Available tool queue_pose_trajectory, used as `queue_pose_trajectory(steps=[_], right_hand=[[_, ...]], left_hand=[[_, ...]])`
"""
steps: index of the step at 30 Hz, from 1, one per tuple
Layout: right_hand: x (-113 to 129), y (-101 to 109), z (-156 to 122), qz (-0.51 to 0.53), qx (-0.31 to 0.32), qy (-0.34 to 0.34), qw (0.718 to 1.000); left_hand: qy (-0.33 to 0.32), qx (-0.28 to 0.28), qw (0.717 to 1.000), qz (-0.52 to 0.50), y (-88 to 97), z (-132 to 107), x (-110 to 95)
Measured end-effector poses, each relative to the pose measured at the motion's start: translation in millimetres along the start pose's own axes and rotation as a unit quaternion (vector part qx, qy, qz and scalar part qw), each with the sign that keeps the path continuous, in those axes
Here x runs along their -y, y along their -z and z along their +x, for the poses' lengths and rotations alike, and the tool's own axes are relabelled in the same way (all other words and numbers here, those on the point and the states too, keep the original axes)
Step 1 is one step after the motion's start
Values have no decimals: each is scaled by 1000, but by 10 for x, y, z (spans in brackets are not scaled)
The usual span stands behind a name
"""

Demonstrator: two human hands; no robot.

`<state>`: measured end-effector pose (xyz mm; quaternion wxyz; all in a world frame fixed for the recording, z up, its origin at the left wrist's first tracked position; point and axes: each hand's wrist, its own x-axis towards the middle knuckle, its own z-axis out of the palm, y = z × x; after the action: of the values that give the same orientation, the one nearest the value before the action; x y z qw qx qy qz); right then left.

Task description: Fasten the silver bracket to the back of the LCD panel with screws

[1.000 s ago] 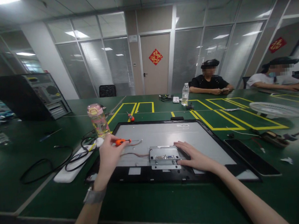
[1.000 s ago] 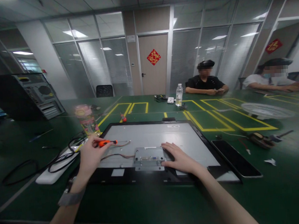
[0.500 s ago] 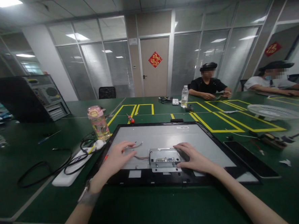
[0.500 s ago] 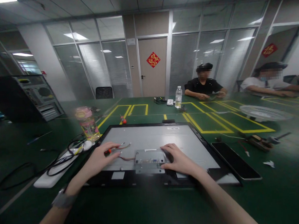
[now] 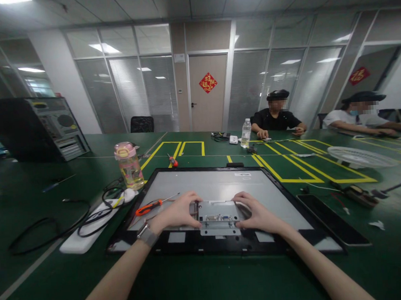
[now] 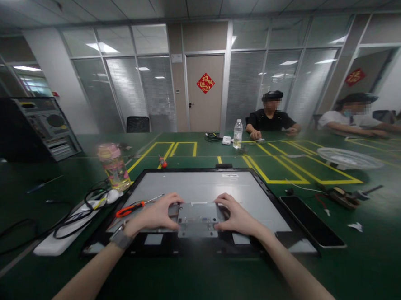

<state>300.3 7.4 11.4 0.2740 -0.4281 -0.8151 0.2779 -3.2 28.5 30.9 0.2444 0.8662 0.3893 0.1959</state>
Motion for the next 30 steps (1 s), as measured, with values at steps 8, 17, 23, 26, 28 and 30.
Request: queue_pose_trajectory(steps=[8, 17, 23, 26, 28, 30], right_hand=[[-108, -5, 56, -22, -57, 6, 998], [-222, -53, 166, -91, -24, -8, 996], [-221, -21, 162, -72, -26, -8, 997], [-187, 17, 138, -52, -31, 0, 998], [-135, 46, 109, -36, -36, 4, 999], [-72, 69, 72, -25, -36, -2, 999]], left_hand=[[-3, -48, 999, -22, 9, 81, 4], [4, -38, 999, -5, -138, 177, 233], [4, -47, 999, -20, -123, 176, 208], [1, -48, 999, -22, -75, 139, 127], [8, -47, 998, -34, -39, 100, 63], [14, -38, 998, -39, -13, 55, 5]])
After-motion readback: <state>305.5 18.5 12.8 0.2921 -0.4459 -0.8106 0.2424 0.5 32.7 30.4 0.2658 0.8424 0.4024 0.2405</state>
